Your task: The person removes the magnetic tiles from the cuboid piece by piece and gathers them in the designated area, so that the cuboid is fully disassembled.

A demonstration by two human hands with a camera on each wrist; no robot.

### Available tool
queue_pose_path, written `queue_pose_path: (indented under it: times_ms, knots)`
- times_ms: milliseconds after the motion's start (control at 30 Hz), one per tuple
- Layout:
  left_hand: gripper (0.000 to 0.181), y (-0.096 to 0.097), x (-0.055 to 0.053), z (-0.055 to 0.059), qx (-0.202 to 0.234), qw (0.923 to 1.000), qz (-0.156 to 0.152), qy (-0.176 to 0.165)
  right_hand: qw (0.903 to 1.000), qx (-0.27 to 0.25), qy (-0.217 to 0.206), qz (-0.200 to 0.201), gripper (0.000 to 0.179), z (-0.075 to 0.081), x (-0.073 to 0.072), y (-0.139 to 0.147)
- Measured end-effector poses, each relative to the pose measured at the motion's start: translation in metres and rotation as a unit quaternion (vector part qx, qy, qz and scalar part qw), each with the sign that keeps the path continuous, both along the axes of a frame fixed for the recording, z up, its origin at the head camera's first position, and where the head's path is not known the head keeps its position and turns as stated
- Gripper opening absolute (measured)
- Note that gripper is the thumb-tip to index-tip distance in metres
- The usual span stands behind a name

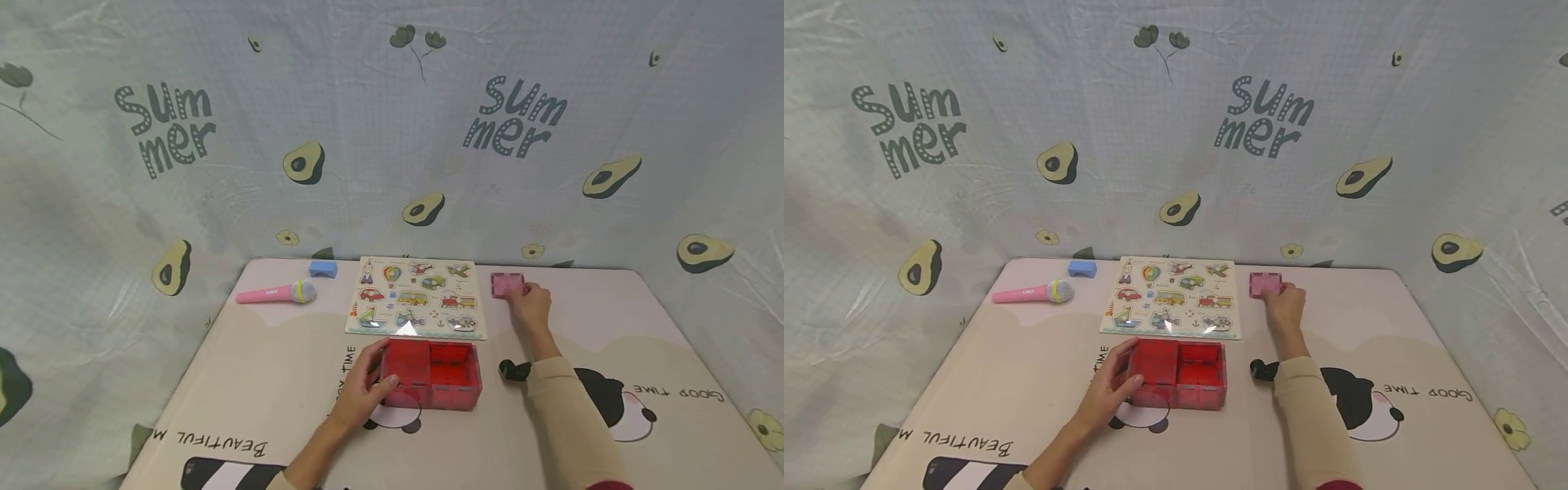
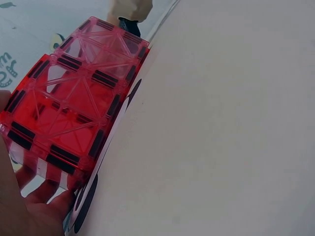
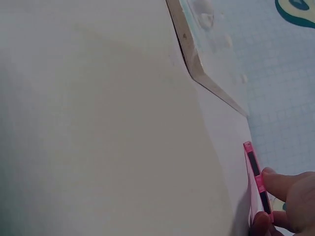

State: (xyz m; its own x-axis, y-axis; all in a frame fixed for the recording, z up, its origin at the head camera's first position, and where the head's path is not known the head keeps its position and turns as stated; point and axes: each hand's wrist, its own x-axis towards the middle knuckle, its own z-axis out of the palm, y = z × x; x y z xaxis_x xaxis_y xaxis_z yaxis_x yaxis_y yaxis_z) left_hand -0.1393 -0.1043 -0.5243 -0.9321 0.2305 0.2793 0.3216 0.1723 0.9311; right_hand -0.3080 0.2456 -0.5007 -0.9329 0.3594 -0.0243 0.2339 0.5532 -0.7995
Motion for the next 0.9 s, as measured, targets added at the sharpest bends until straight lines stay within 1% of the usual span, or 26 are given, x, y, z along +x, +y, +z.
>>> queue_pose_path:
  times_ms: [133,433,567,733,900]
  knots:
    - [0.061,0.0001,0.0004,0.0002,-0.002,1.0,-0.004,0.008,0.9998,0.017,0.009,0.004,0.057,-0.0006,-0.0024,0.0014]
    - [0.061,0.0008,0.001,0.0002,-0.001,1.0,-0.002,0.002,0.9979,0.063,0.007,0.014,0.051,-0.0029,-0.0052,0.0024]
    - [0.062,0.0006,0.001,0.0005,-0.002,1.0,0.0,0.001,0.9979,0.063,0.001,0.018,0.053,-0.0019,-0.0052,0.0018]
    - [0.062,0.0004,0.0008,0.0005,-0.007,1.0,0.002,-0.002,0.9989,0.043,-0.013,0.016,0.064,0.0003,-0.0037,0.0024]
    - [0.061,0.0001,0.0006,0.0003,-0.008,0.9999,0.004,-0.008,0.9989,0.04,-0.001,0.024,0.068,0.0039,-0.0023,0.0027]
